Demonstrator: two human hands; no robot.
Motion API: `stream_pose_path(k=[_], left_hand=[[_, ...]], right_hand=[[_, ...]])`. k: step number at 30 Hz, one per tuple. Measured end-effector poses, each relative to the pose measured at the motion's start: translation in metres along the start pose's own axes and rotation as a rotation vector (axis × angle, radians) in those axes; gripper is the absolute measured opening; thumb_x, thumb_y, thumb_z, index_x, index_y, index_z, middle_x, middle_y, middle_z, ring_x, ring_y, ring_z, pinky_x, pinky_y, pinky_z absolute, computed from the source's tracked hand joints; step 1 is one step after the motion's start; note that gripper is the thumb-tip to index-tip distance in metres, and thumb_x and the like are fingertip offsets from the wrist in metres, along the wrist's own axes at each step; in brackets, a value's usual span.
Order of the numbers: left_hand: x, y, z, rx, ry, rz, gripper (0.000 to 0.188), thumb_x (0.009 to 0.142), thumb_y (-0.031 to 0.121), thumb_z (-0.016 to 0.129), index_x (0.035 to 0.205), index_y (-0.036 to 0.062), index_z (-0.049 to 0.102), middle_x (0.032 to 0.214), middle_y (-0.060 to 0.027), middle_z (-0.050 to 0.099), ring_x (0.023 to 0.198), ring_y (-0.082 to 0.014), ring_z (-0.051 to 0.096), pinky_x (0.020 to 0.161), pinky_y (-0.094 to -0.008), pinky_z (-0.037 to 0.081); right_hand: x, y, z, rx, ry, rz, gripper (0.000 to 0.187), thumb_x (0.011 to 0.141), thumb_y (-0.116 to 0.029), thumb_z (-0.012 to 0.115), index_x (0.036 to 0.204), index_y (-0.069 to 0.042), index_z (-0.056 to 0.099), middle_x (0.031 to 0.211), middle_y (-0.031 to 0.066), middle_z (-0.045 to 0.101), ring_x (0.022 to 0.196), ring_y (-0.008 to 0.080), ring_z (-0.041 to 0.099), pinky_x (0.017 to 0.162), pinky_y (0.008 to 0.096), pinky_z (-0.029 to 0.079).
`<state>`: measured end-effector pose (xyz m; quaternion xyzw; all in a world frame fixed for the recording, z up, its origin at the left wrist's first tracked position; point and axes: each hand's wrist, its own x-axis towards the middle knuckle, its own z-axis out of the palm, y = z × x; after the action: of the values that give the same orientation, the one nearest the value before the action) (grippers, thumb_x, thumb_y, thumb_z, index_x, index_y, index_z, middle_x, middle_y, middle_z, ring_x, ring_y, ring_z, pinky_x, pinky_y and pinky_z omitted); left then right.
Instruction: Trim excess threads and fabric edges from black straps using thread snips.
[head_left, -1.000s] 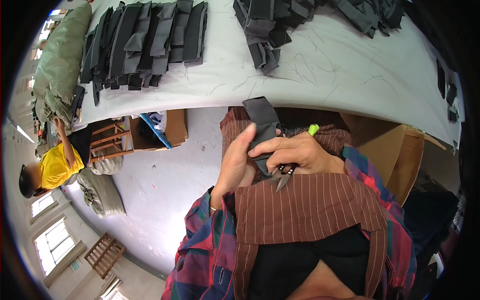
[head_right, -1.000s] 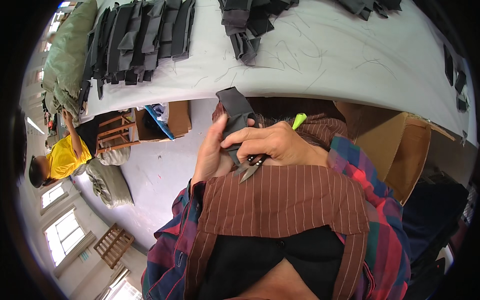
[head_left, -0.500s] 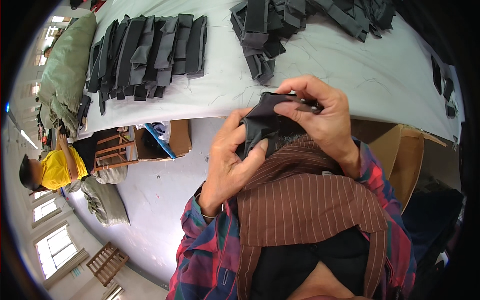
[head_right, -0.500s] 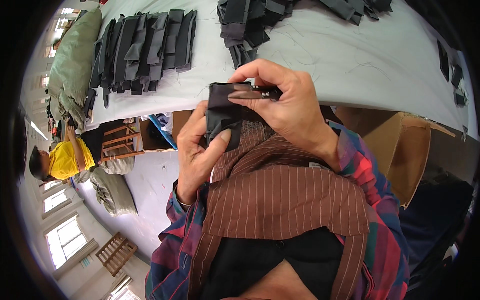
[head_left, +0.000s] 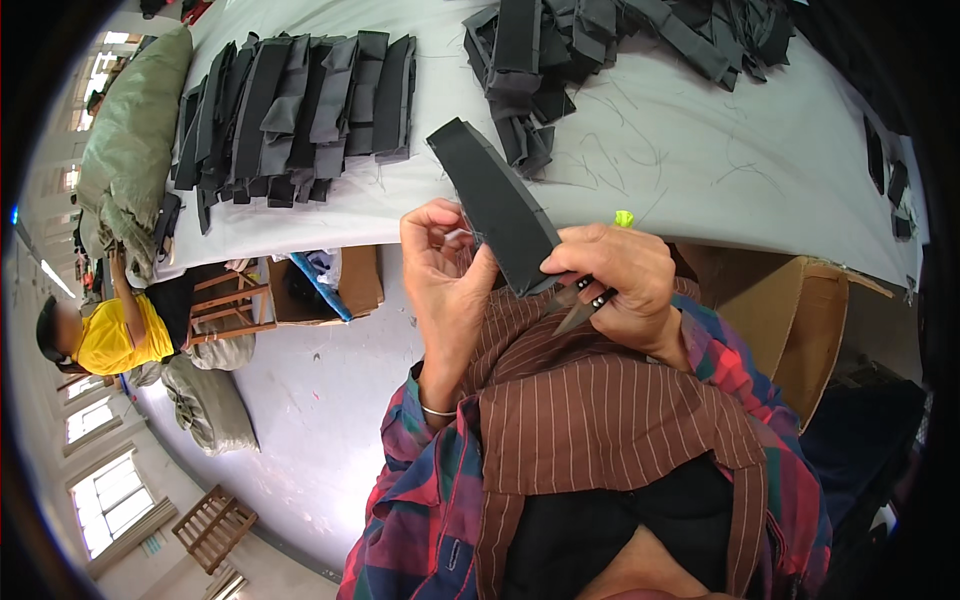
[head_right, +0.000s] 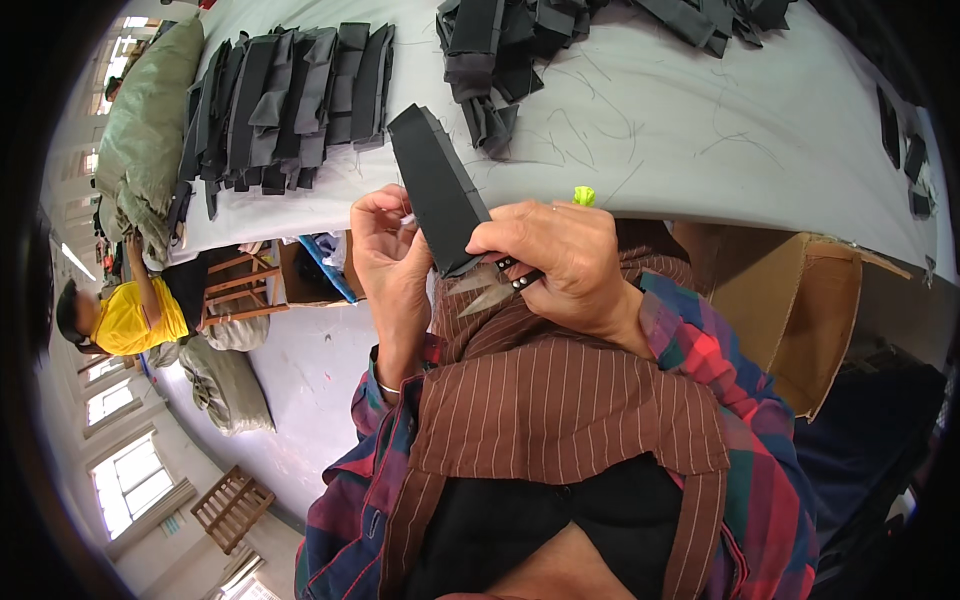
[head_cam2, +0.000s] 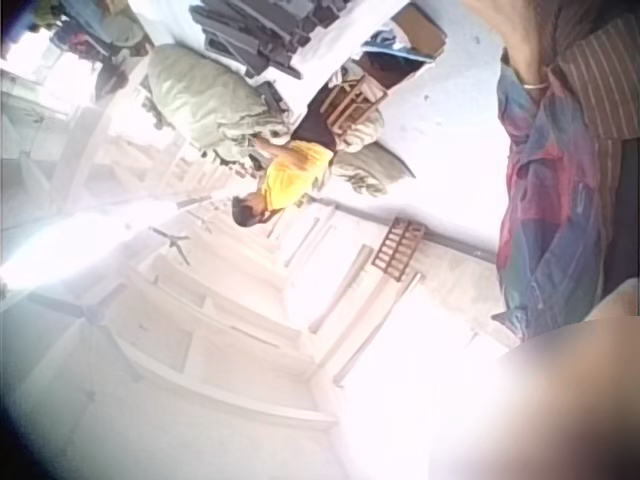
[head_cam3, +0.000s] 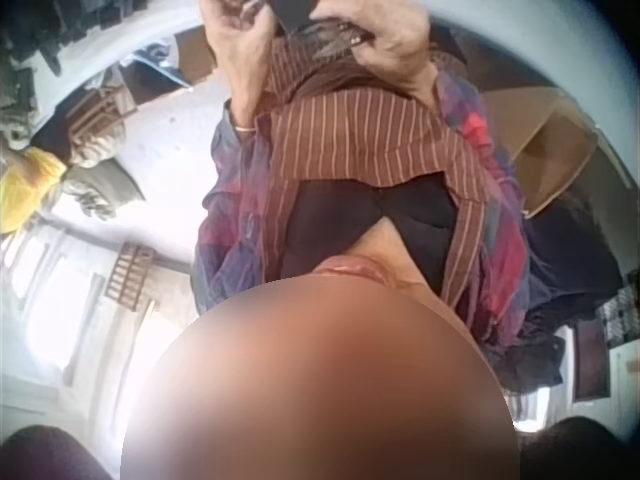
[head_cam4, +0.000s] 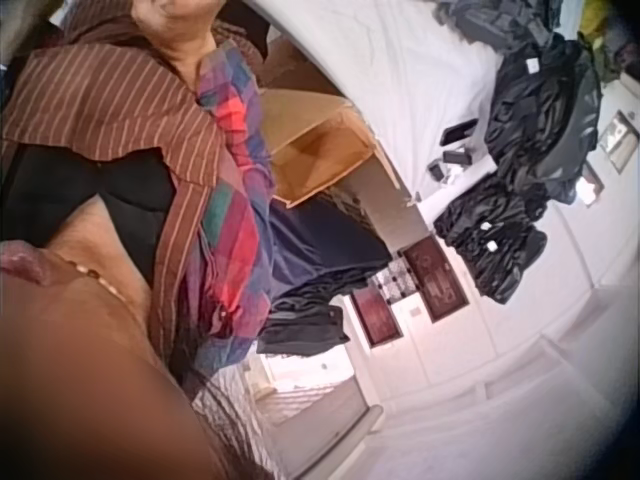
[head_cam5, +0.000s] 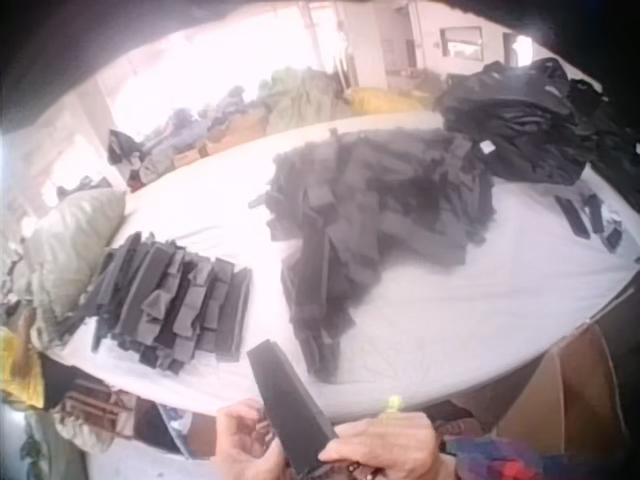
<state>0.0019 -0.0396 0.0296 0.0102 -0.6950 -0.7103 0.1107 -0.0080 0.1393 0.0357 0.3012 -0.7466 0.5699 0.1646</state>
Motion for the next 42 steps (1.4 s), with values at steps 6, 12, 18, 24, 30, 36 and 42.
stream_pose_path(k=[6, 12, 18, 24, 30, 36, 42], left_hand=[[-0.002, -0.004, 0.006, -0.364, -0.115, -0.337, 0.014, 0.089, 0.001, 0.062, 0.102, -0.0004, 0.057, 0.096, -0.0008, 0.059, 0.088, -0.0067, 0.055, 0.079, -0.0213, 0.045], [0.001, -0.019, 0.000, -0.184, -0.048, -0.236, 0.016, 0.089, -0.003, 0.058, 0.105, -0.0017, 0.059, 0.094, 0.0004, 0.062, 0.085, -0.0048, 0.057, 0.074, -0.0185, 0.047], [0.002, -0.014, 0.005, -0.048, -0.078, -0.209, 0.019, 0.083, -0.008, 0.054, 0.100, -0.0011, 0.059, 0.090, 0.0025, 0.058, 0.079, -0.0028, 0.053, 0.069, -0.0172, 0.044], [0.005, -0.012, 0.001, 0.183, -0.203, -0.148, 0.022, 0.077, -0.009, 0.051, 0.098, -0.0021, 0.056, 0.086, 0.0007, 0.052, 0.076, -0.0055, 0.049, 0.068, -0.0191, 0.042], [0.006, -0.014, -0.001, 0.155, -0.266, -0.236, 0.021, 0.081, -0.008, 0.052, 0.100, -0.0021, 0.057, 0.088, 0.0001, 0.055, 0.079, -0.0063, 0.052, 0.071, -0.0200, 0.044], [0.000, -0.025, 0.008, -0.142, -0.135, -0.185, 0.017, 0.089, -0.005, 0.056, 0.105, -0.0012, 0.057, 0.096, -0.0001, 0.058, 0.086, -0.0062, 0.055, 0.074, -0.0203, 0.046], [-0.004, -0.033, 0.031, -0.255, -0.133, -0.127, 0.018, 0.085, -0.006, 0.059, 0.103, -0.0011, 0.059, 0.099, 0.0005, 0.055, 0.090, -0.0071, 0.054, 0.079, -0.0198, 0.044]], right_hand=[[-0.010, 0.011, 0.008, -0.116, 0.009, -0.032, 0.043, 0.052, 0.008, 0.064, 0.091, -0.011, 0.066, 0.084, 0.0031, 0.066, 0.063, 0.0156, 0.063, 0.050, 0.0253, 0.040], [-0.001, 0.015, 0.003, -0.040, -0.183, 0.159, 0.028, 0.066, -0.005, 0.073, 0.093, -0.012, 0.066, 0.081, 0.0015, 0.064, 0.061, 0.0214, 0.060, 0.054, 0.0301, 0.045], [0.020, 0.018, -0.007, -0.202, -0.170, 0.156, 0.025, 0.074, -0.014, 0.073, 0.097, -0.010, 0.067, 0.075, 0.0033, 0.061, 0.064, 0.0193, 0.054, 0.060, 0.0308, 0.040], [0.029, 0.023, -0.009, -0.346, -0.202, 0.000, 0.019, 0.072, -0.022, 0.073, 0.089, -0.014, 0.068, 0.068, -0.0006, 0.056, 0.060, 0.0194, 0.049, 0.057, 0.0321, 0.033], [0.027, 0.032, -0.017, -0.377, -0.225, -0.040, 0.016, 0.074, -0.022, 0.073, 0.087, -0.015, 0.066, 0.069, -0.0025, 0.056, 0.061, 0.0166, 0.050, 0.057, 0.0308, 0.034], [-0.015, 0.025, -0.016, 0.488, -0.043, 0.792, 0.018, 0.086, -0.014, 0.070, 0.097, -0.002, 0.062, 0.079, -0.0042, 0.059, 0.073, 0.0026, 0.051, 0.067, 0.0186, 0.042], [-0.023, 0.020, -0.005, 0.644, -0.019, 0.933, 0.019, 0.089, -0.018, 0.067, 0.084, 0.000, 0.063, 0.068, -0.0049, 0.056, 0.061, 0.0015, 0.047, 0.051, 0.0210, 0.037]])
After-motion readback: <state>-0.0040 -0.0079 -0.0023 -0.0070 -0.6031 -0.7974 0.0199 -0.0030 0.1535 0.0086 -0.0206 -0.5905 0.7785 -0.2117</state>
